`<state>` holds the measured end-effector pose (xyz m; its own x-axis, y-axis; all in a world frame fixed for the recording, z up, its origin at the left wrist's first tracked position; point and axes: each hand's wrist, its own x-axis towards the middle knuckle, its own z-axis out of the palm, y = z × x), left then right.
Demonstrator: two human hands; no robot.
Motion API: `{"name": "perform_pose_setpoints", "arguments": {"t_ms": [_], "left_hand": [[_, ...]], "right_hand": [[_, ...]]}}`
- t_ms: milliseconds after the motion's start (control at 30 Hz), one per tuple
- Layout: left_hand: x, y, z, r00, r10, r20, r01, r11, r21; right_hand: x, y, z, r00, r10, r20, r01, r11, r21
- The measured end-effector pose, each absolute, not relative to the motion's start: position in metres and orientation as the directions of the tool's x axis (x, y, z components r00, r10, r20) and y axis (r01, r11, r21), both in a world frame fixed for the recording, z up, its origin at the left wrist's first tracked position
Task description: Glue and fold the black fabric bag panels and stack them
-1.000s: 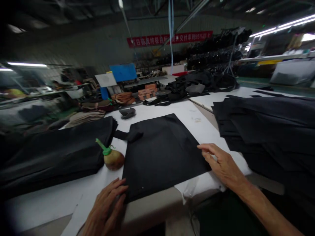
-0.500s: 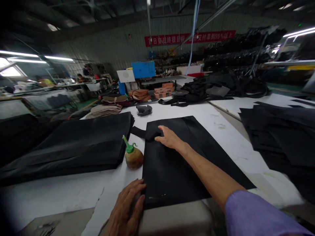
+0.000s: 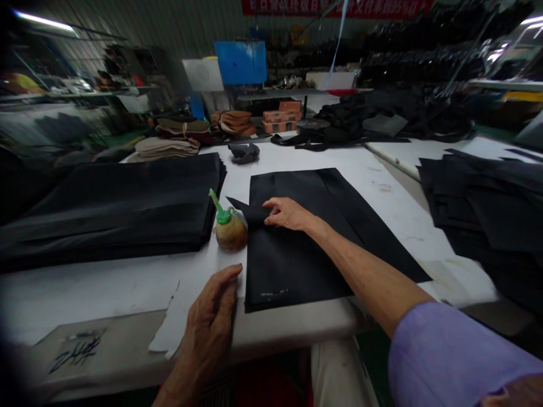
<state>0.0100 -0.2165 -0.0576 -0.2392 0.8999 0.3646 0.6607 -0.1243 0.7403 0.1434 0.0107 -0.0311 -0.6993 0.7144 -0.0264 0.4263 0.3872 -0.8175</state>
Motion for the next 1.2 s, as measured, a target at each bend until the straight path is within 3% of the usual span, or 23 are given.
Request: {"name": "perform_pose_setpoints", "arguments": {"t_ms": [367, 733, 1100, 1200], "left_hand": [[0.012, -0.215, -0.055, -0.268, 0.902, 0.339, 0.670, -0.079, 0.738], [0.013, -0.213, -0.058, -0.281, 0.909, 0.308, 0.667, -0.046, 0.743], [0.010, -0.214, -0.066, -0.160, 0.921, 0.356, 0.700, -0.149, 0.698], [0.009, -0.214, -0.067, -0.108, 0.913, 0.394, 0.721, -0.201, 0.663]], "right_hand": [[0.172, -0.030, -0.034, -0.748, 0.662, 0.047, 0.440, 0.549, -0.711], [0.181, -0.072, -0.035, -0.779, 0.581, 0.237, 0.436, 0.773, -0.461], [0.220, -0.089, -0.050, -0.815, 0.463, 0.349, 0.373, 0.880, -0.295], [0.222, -0.093, -0.051, -0.833, 0.404, 0.378, 0.357, 0.915, -0.189]]}}
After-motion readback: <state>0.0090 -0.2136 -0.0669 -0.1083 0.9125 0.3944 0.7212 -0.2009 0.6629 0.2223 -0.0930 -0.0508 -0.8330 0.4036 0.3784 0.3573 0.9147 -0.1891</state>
